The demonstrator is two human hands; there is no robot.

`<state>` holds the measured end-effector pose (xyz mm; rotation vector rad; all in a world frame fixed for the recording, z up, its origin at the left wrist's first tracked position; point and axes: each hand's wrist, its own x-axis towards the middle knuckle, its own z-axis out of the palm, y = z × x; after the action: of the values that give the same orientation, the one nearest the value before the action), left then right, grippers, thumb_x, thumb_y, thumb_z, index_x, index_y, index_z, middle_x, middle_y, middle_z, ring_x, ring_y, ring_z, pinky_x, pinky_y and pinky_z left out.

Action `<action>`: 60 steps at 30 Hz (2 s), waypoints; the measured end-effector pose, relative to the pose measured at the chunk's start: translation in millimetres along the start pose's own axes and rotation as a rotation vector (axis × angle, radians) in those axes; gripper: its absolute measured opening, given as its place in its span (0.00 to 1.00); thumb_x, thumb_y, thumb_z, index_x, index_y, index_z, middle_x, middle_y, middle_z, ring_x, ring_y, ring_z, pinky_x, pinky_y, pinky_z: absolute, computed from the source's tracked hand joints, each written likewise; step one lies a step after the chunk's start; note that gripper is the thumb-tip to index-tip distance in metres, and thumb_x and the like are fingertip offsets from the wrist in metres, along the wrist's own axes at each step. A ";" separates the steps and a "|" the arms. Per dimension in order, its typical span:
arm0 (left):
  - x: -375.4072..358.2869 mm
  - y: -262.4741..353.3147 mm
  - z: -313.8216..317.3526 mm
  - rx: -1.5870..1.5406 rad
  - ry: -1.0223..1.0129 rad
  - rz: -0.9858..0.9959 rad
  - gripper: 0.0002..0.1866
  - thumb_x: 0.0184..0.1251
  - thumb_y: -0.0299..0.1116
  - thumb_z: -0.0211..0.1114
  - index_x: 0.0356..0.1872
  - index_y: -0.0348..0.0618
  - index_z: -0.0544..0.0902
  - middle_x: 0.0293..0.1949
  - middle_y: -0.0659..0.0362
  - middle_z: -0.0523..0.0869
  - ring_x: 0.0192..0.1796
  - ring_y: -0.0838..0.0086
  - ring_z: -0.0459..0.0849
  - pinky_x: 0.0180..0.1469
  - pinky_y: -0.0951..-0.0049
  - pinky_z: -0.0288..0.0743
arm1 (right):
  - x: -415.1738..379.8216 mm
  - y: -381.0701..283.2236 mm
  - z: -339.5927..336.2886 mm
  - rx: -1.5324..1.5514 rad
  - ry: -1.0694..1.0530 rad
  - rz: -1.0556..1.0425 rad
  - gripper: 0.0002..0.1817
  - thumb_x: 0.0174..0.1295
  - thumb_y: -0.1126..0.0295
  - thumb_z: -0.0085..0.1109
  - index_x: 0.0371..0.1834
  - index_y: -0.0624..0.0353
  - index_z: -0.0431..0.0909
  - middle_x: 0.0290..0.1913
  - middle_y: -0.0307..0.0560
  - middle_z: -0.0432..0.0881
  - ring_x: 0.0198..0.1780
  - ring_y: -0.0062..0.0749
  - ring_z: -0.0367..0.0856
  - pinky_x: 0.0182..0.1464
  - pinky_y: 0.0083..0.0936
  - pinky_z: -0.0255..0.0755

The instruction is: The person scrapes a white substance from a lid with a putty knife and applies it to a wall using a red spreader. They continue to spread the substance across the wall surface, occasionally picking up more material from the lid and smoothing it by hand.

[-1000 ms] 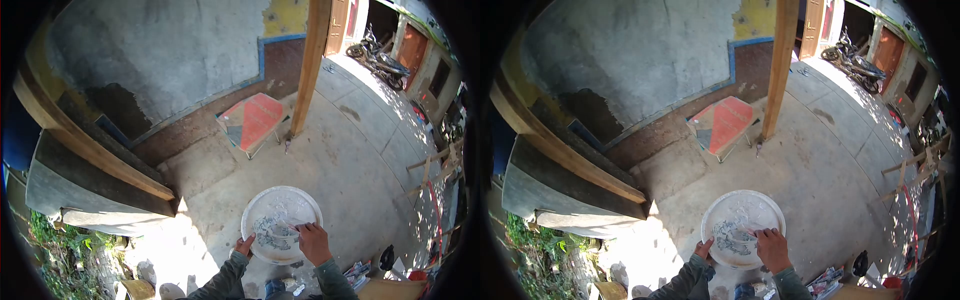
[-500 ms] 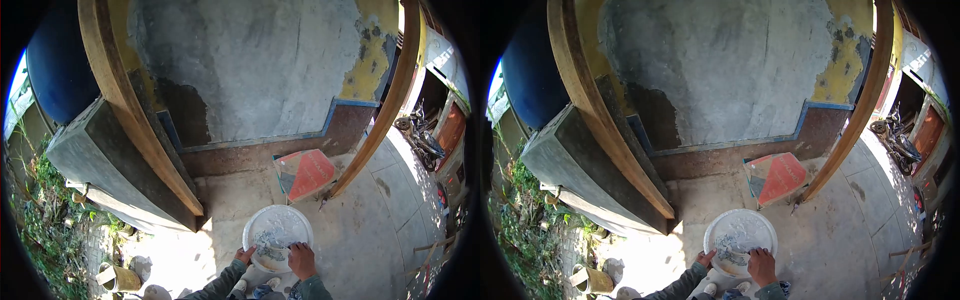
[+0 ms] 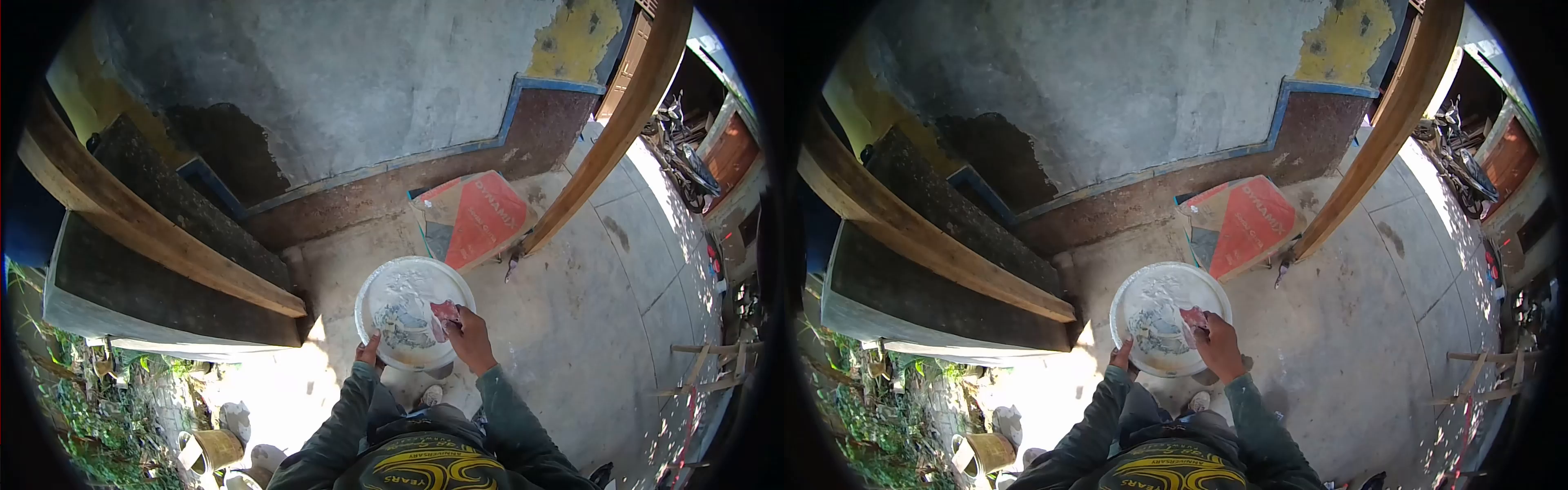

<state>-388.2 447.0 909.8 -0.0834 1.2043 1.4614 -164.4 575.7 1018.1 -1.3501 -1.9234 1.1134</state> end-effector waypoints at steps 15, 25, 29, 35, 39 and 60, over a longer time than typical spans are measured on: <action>367.0 -47.6 105.8 0.551 0.059 -0.349 0.28 0.58 0.49 0.75 0.55 0.42 0.81 0.40 0.57 0.88 0.36 0.69 0.86 0.32 0.69 0.77 | 183.2 196.6 31.3 0.961 0.392 0.819 0.08 0.67 0.71 0.57 0.47 0.59 0.78 0.40 0.37 0.83 0.36 0.19 0.78 0.36 0.20 0.66; 555.3 -144.5 170.3 0.214 -0.014 -0.349 0.35 0.55 0.41 0.78 0.61 0.39 0.74 0.53 0.53 0.83 0.50 0.63 0.85 0.49 0.59 0.82 | 294.7 319.3 74.2 1.091 0.444 0.823 0.11 0.69 0.70 0.57 0.52 0.59 0.78 0.42 0.36 0.84 0.39 0.19 0.79 0.38 0.21 0.67; 591.1 -151.6 173.0 0.335 -0.076 -0.357 0.37 0.55 0.50 0.77 0.59 0.37 0.74 0.51 0.51 0.84 0.48 0.63 0.86 0.46 0.61 0.84 | 313.8 346.3 85.2 1.113 0.407 0.758 0.13 0.70 0.70 0.57 0.55 0.61 0.77 0.43 0.39 0.84 0.41 0.21 0.82 0.41 0.21 0.70; 573.0 -104.8 157.5 0.820 -0.091 -0.503 0.44 0.65 0.68 0.56 0.64 0.33 0.71 0.39 0.44 0.86 0.34 0.59 0.90 0.36 0.62 0.86 | 319.0 373.2 69.4 1.154 0.458 0.791 0.13 0.70 0.71 0.56 0.54 0.62 0.77 0.44 0.39 0.84 0.42 0.25 0.83 0.44 0.24 0.73; 557.8 -80.7 117.0 0.939 -0.107 -0.484 0.43 0.66 0.71 0.51 0.66 0.41 0.69 0.37 0.45 0.86 0.36 0.57 0.89 0.37 0.60 0.85 | 341.5 380.7 51.2 1.049 0.474 0.773 0.09 0.70 0.72 0.54 0.50 0.62 0.78 0.39 0.39 0.84 0.38 0.24 0.81 0.44 0.23 0.74; 620.0 -102.4 47.9 0.932 0.246 0.018 0.25 0.68 0.52 0.62 0.28 0.36 0.78 0.20 0.61 0.74 0.26 0.76 0.69 0.31 0.69 0.68 | 391.9 392.4 88.2 -0.008 0.248 0.497 0.21 0.56 0.75 0.58 0.55 0.65 0.79 0.45 0.58 0.87 0.48 0.46 0.87 0.50 0.33 0.79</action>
<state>-479.2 888.2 469.1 0.3941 1.9809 0.7962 -180.8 975.7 624.3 -1.9351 -1.4545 1.0895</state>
